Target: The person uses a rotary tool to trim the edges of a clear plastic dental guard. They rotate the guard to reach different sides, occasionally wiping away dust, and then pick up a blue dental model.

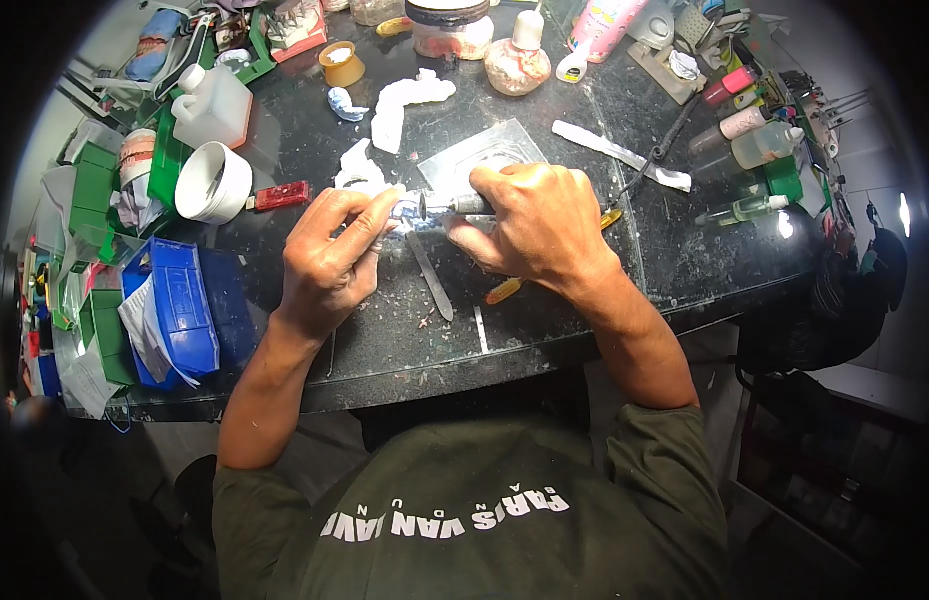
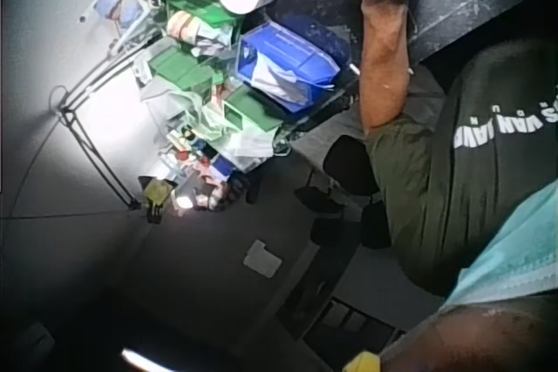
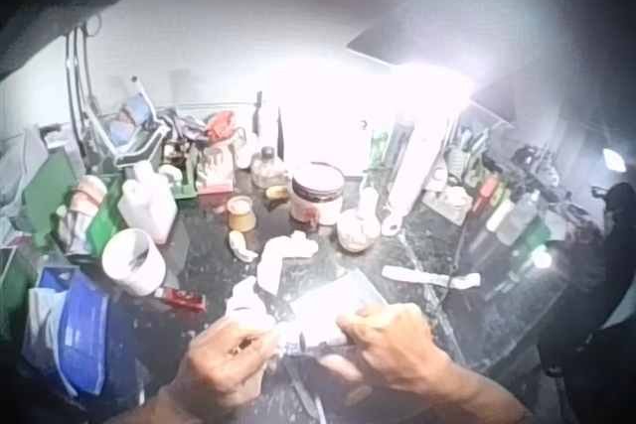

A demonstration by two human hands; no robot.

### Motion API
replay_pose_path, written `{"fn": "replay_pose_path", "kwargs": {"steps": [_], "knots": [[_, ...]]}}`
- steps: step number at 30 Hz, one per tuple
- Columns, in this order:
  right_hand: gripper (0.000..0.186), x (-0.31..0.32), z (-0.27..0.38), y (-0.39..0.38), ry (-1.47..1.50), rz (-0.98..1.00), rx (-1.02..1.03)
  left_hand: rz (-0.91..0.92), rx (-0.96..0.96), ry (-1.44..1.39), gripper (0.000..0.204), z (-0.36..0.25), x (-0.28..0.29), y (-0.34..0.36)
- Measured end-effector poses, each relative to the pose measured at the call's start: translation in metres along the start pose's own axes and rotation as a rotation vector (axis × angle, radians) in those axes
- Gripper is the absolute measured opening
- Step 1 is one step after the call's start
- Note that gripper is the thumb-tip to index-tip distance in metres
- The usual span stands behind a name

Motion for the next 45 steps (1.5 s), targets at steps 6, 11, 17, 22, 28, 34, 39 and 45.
{"fn": "replay_pose_path", "kwargs": {"steps": [6,11,17,22,28,34,39,45], "knots": [[0.036,-0.002,0.0,0.001,-0.006,0.03,-0.016,-0.004,0.015,-0.003,0.036,0.002,-0.001,0.0],[0.02,-0.002,-0.005,0.007,0.362,-0.116,0.025,-0.044,0.24,-0.158,0.021,0.016,-0.006,-0.005],[0.01,0.002,-0.005,0.006,0.578,-0.045,0.057,0.162,0.503,-0.442,0.019,0.02,-0.012,-0.009],[0.01,0.007,-0.003,0.009,0.578,-0.007,0.049,0.094,0.53,-0.543,0.016,0.02,-0.017,-0.013],[0.009,0.005,-0.01,0.008,0.643,0.118,-0.052,0.3,0.609,-0.581,0.019,0.024,-0.016,-0.015],[0.026,-0.007,0.0,0.009,0.342,0.19,-0.073,0.369,0.736,-0.383,0.017,0.02,-0.013,-0.016],[0.068,-0.004,0.017,0.011,0.189,0.211,0.049,0.338,0.722,-0.34,0.018,0.024,-0.007,-0.017],[0.08,-0.018,0.013,0.006,0.023,0.174,0.062,0.306,0.749,-0.388,0.017,0.023,-0.006,-0.016]]}}
Point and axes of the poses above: each hand's wrist, its own y-axis towards the middle knuckle, its own x-axis out of the back of the hand, z = x × y, the point moved 4 cm from there along y, towards the middle knuckle, and after that the axes turned 11 degrees about y, right-handed, at the moved point
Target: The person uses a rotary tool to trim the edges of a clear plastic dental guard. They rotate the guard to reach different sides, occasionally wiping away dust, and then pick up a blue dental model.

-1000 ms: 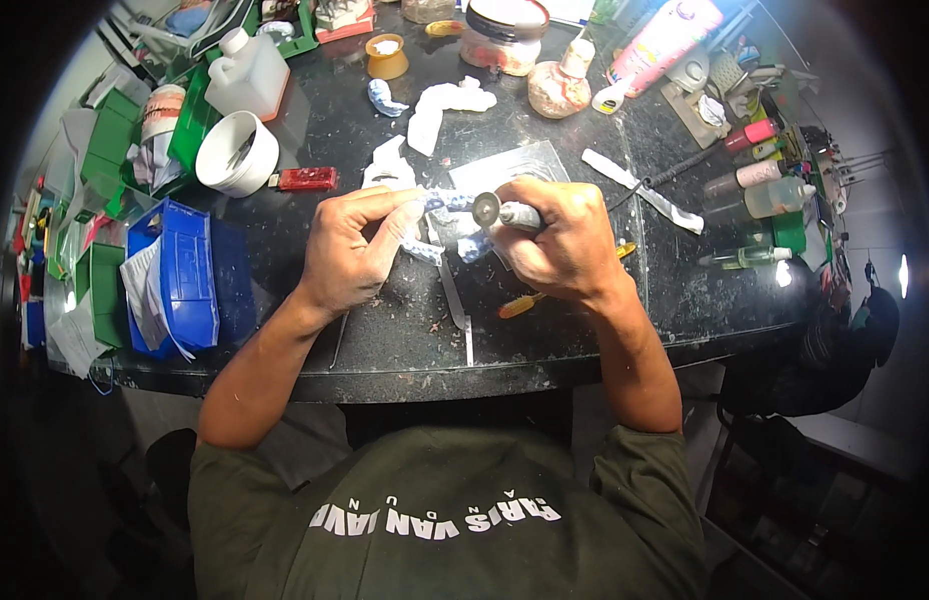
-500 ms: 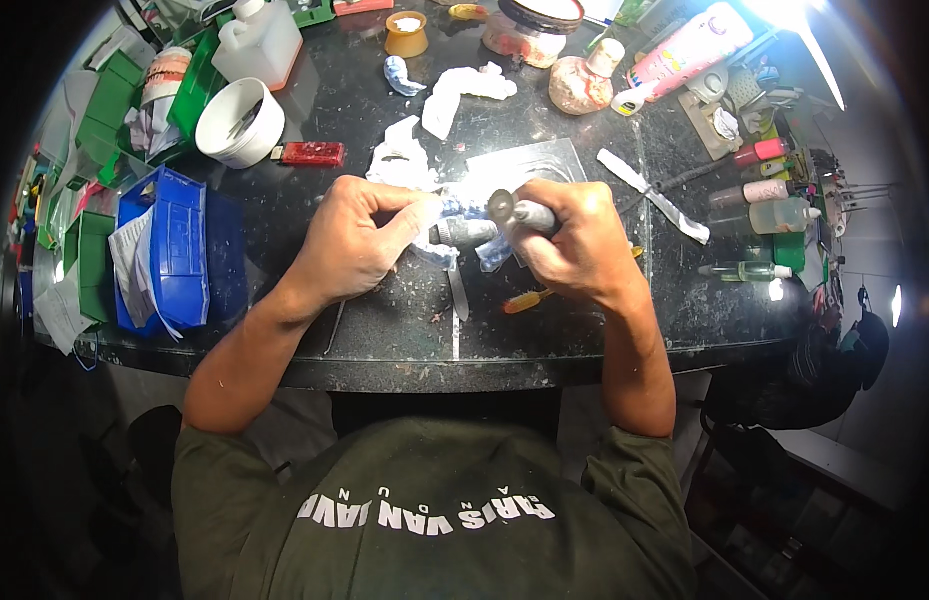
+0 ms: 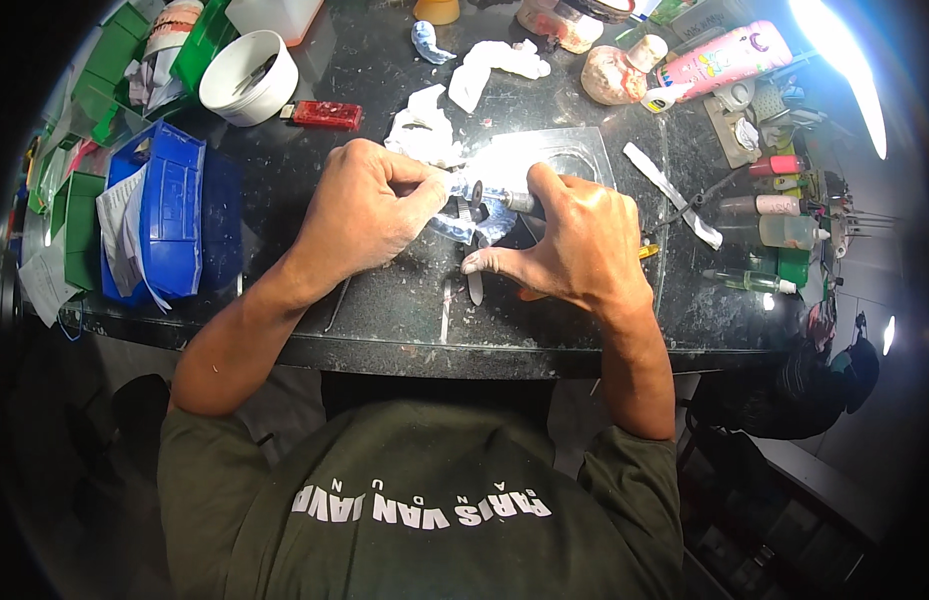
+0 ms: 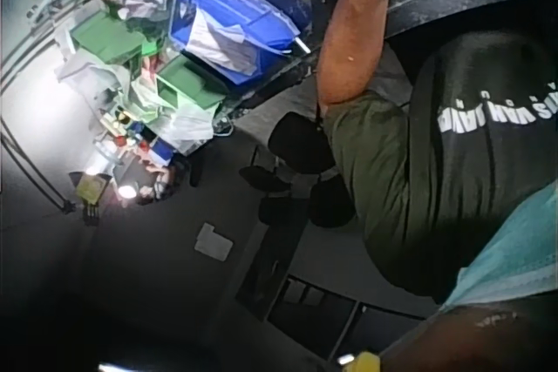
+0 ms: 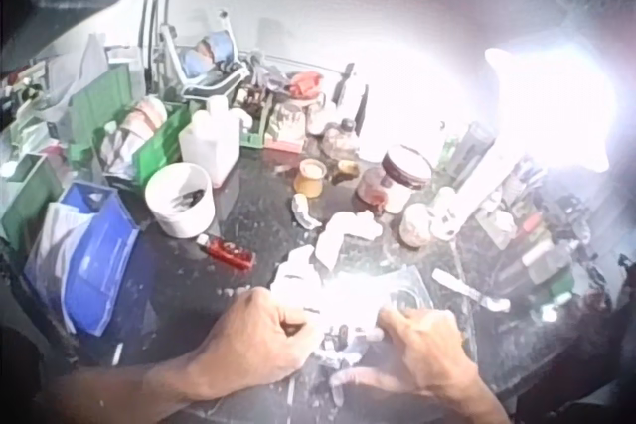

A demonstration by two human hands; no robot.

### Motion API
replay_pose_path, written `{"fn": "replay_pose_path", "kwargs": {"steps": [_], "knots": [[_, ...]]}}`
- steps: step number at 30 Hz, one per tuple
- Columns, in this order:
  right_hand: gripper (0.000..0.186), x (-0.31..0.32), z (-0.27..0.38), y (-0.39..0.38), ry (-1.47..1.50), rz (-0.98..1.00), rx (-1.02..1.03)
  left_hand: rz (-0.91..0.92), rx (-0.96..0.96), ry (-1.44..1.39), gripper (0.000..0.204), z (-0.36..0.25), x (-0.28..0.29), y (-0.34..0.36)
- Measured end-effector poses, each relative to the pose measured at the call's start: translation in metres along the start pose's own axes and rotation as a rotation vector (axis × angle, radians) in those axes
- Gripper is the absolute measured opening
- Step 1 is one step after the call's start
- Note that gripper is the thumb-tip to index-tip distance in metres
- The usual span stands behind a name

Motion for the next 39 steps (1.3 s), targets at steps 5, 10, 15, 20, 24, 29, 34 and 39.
{"fn": "replay_pose_path", "kwargs": {"steps": [5,10,15,20,24,29,34,39], "knots": [[0.082,-0.004,0.005,0.002,-0.073,0.048,-0.052,-0.07,-0.062,0.019,0.016,0.001,-0.002,-0.001],[0.083,-0.005,0.008,0.003,-0.084,0.061,-0.049,-0.109,-0.116,0.02,0.016,-0.002,-0.001,-0.003],[0.084,-0.006,0.009,0.003,-0.1,0.089,-0.086,-0.101,-0.111,-0.008,0.016,-0.001,-0.001,-0.002],[0.085,-0.007,0.01,0.003,-0.113,0.082,-0.094,-0.109,-0.13,0.016,0.017,-0.003,0.0,-0.003],[0.084,-0.007,0.009,0.002,-0.13,0.081,-0.097,-0.062,-0.078,0.022,0.018,-0.003,0.001,-0.002],[0.084,-0.007,0.007,0.003,-0.094,0.096,-0.113,-0.082,-0.095,0.02,0.018,0.001,-0.003,0.0],[0.085,-0.009,0.006,0.004,-0.121,0.087,-0.105,-0.097,-0.117,0.005,0.018,0.002,-0.001,-0.001],[0.082,-0.002,0.002,0.003,-0.108,0.045,-0.069,-0.132,-0.102,0.004,0.02,-0.004,0.008,0.0]]}}
Point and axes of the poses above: each hand's wrist, its own y-axis towards the middle knuckle, its own x-axis out of the back of the hand, z = x × y, the point moved 4 cm from there along y, towards the middle knuckle, and after that the axes turned 11 degrees about y, right-handed, at the moved point
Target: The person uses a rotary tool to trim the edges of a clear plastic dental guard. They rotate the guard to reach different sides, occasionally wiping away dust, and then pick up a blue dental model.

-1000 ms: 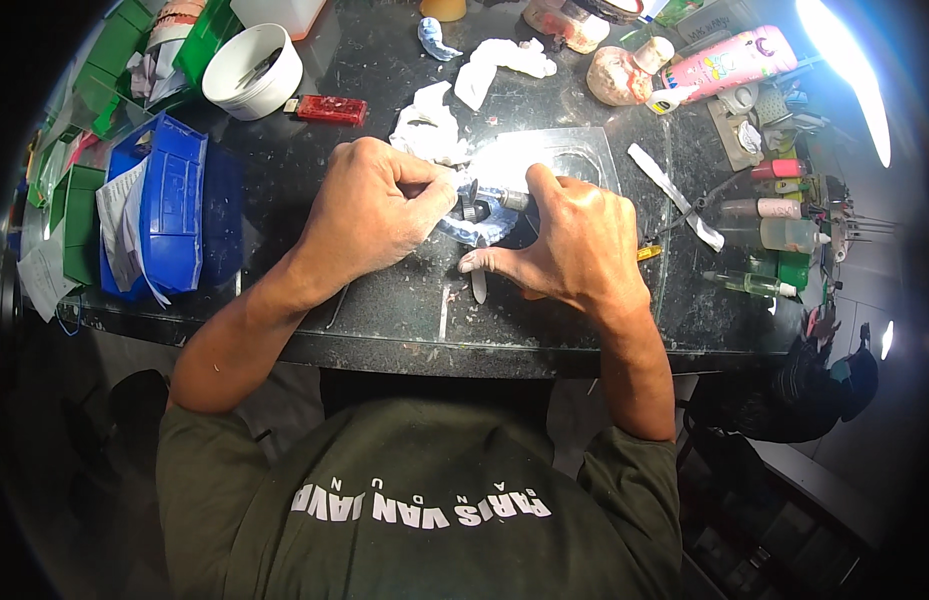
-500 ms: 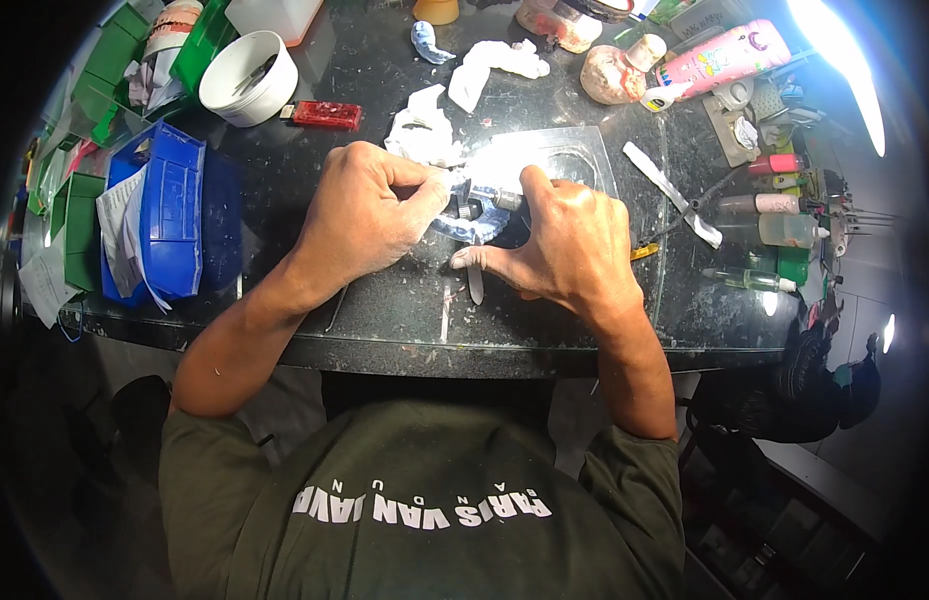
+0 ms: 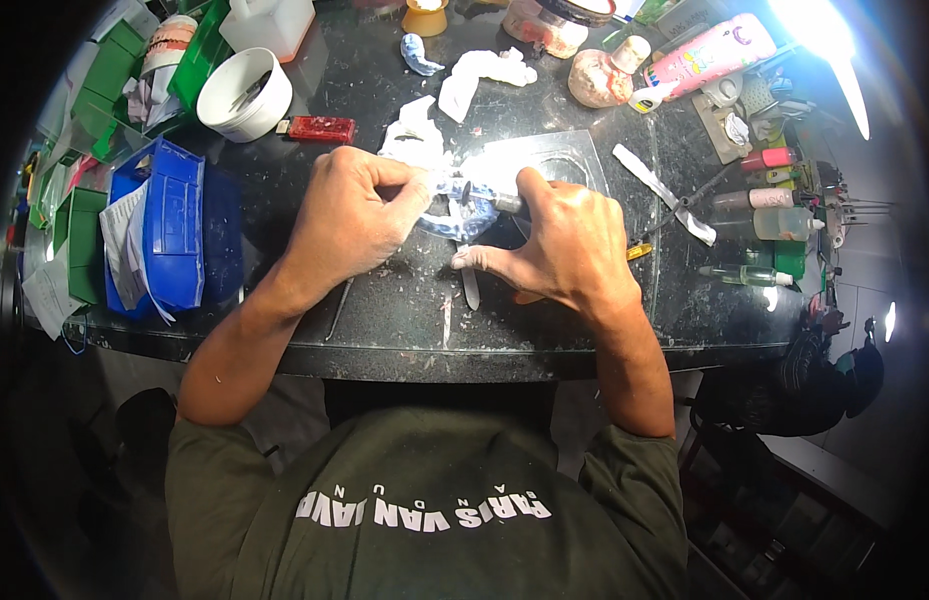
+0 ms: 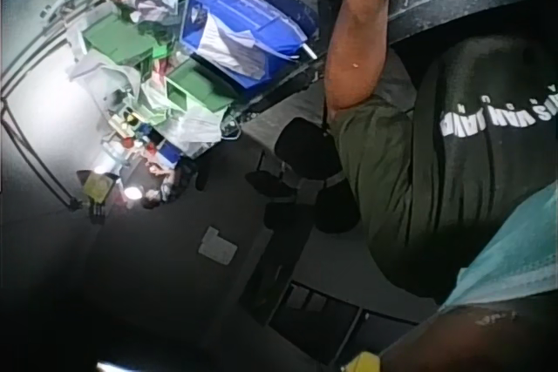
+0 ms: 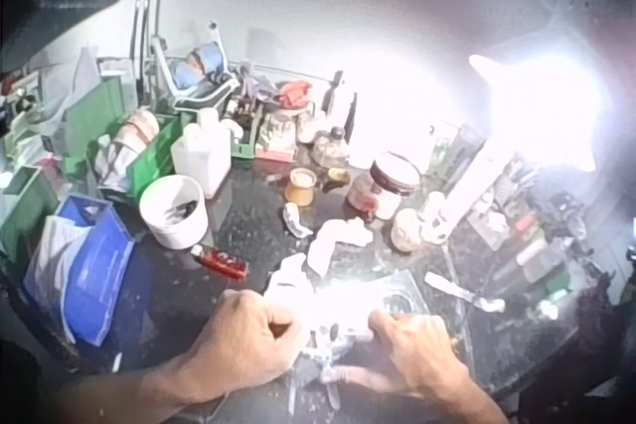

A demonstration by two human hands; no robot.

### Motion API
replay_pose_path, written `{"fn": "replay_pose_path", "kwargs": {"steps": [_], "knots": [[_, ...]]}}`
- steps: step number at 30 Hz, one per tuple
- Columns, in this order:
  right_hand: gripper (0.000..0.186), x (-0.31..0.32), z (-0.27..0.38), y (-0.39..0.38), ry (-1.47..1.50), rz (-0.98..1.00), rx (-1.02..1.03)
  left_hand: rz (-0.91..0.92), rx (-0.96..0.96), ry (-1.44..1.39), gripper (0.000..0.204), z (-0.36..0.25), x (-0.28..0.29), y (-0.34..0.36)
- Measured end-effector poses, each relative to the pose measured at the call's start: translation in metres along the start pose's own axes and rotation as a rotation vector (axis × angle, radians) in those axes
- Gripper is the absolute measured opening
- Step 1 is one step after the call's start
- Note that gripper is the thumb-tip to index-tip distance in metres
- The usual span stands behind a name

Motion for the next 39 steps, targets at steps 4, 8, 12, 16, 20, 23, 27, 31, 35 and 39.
{"fn": "replay_pose_path", "kwargs": {"steps": [4,8,12,16,20,23,27,31,35,39], "knots": [[0.059,0.023,-0.013,-0.001,0.373,-0.017,-0.131,0.112,-0.004,0.221,0.016,0.012,0.01,0.008],[0.03,0.033,-0.045,-0.009,0.356,-0.179,-0.143,0.193,-0.157,0.276,0.015,0.012,0.007,0.009],[0.025,0.031,-0.067,-0.012,0.395,-0.266,-0.255,0.215,-0.344,0.356,0.012,0.0,0.0,0.003],[0.027,0.025,-0.073,-0.009,0.356,-0.225,-0.309,0.139,-0.473,0.485,0.028,-0.019,-0.006,0.003],[0.031,0.024,-0.08,-0.019,0.357,-0.175,-0.362,0.131,-0.531,0.598,0.063,-0.037,-0.032,0.004],[0.032,0.025,-0.089,-0.027,0.358,-0.211,-0.367,0.186,-0.513,0.662,0.063,-0.031,-0.042,0.004],[0.033,0.031,-0.093,-0.028,0.395,-0.171,-0.399,0.233,-0.435,0.41,0.058,-0.015,-0.035,0.006],[0.024,0.037,-0.088,-0.03,0.442,-0.253,-0.36,0.265,-0.349,-0.084,0.067,-0.001,-0.015,0.007],[0.033,0.039,-0.096,-0.036,0.397,-0.267,-0.402,0.212,-0.331,-0.432,0.079,-0.001,-0.022,0.006],[0.033,0.039,-0.096,-0.033,0.419,-0.157,-0.492,0.22,-0.38,-0.496,0.076,-0.004,-0.018,0.003]]}}
Point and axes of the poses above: each hand's wrist, its own y-axis towards the middle knuckle, its own x-axis out of the back of the hand, z = x × y, the point moved 4 cm from there along y, towards the middle knuckle, and after that the axes turned 11 degrees about y, right-handed, at the moved point
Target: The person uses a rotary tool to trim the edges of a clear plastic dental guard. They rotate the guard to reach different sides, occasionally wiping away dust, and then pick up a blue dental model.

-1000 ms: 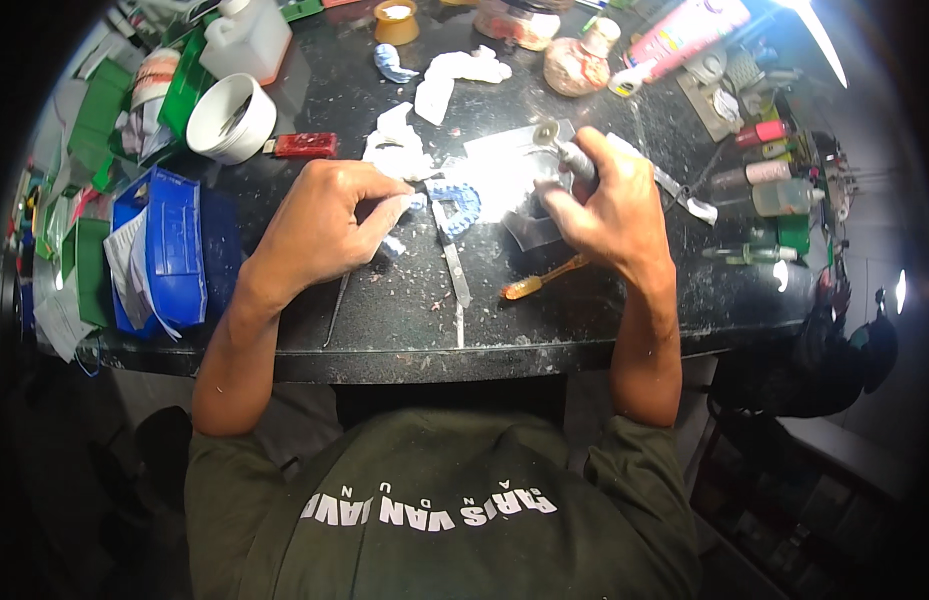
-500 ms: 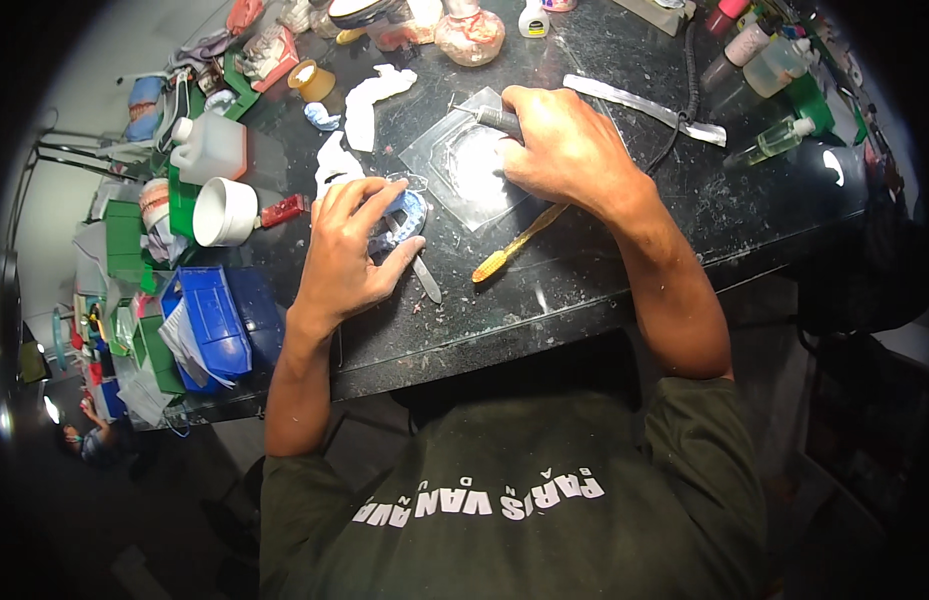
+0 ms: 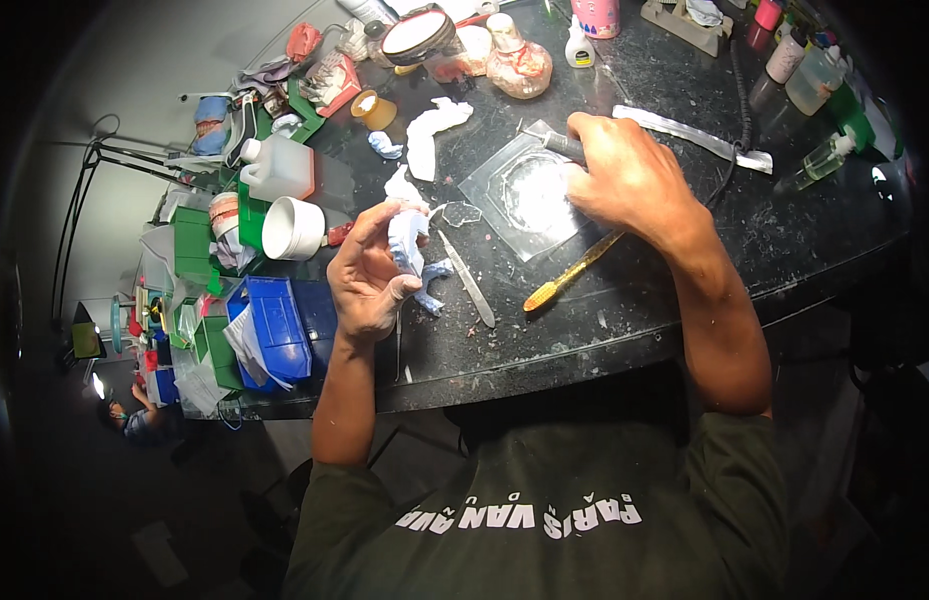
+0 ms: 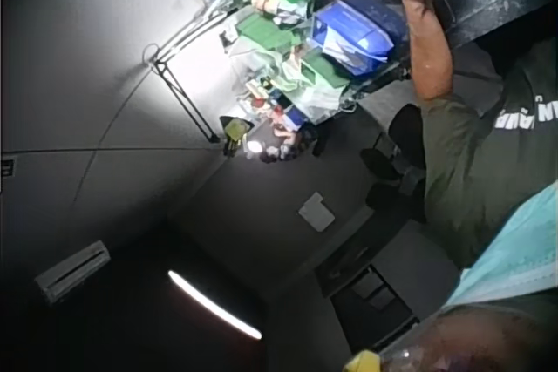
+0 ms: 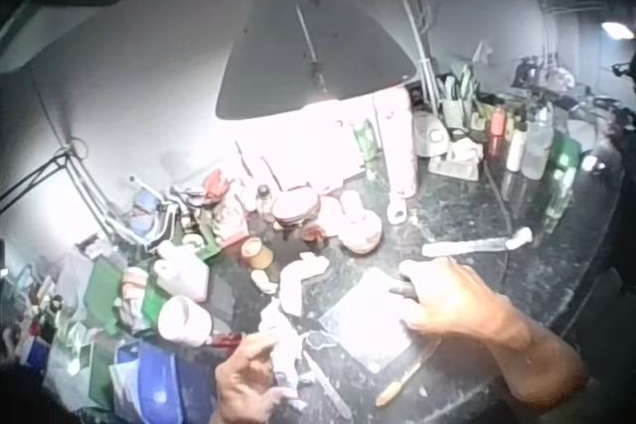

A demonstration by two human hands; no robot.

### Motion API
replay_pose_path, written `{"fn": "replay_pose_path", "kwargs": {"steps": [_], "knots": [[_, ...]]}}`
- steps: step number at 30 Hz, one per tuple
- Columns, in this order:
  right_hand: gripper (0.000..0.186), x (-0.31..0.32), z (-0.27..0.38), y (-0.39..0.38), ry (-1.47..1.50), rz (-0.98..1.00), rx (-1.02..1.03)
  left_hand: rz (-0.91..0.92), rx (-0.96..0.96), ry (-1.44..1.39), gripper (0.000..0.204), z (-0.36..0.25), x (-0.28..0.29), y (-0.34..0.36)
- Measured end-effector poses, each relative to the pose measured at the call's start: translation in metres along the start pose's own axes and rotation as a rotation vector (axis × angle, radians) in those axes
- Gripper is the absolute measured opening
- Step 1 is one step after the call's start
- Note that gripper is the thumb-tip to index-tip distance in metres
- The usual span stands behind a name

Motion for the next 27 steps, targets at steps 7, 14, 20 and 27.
{"fn": "replay_pose_path", "kwargs": {"steps": [7,14,20,27], "knots": [[0.032,0.006,-0.015,0.001,0.001,-0.097,0.073,-0.015,0.187,-0.343,0.084,0.0,-0.001,-0.001],[0.031,0.013,-0.018,0.004,0.024,-0.081,0.052,-0.042,0.249,-0.544,0.085,0.001,0.005,-0.002],[0.037,0.021,-0.021,0.005,0.012,-0.06,-0.027,-0.04,0.255,-0.563,0.085,0.001,0.007,-0.003],[0.044,0.032,-0.038,0.01,0.005,-0.081,-0.027,-0.099,0.124,-0.267,0.076,-0.006,0.002,-0.001]]}}
Point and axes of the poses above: each hand's wrist, its own y-axis towards the middle knuckle, its own x-axis out of the back of the hand, z = x × y, the point moved 4 cm from there along y, towards the middle knuckle, and after that the axes turned 11 degrees about y, right-handed, at the moved point
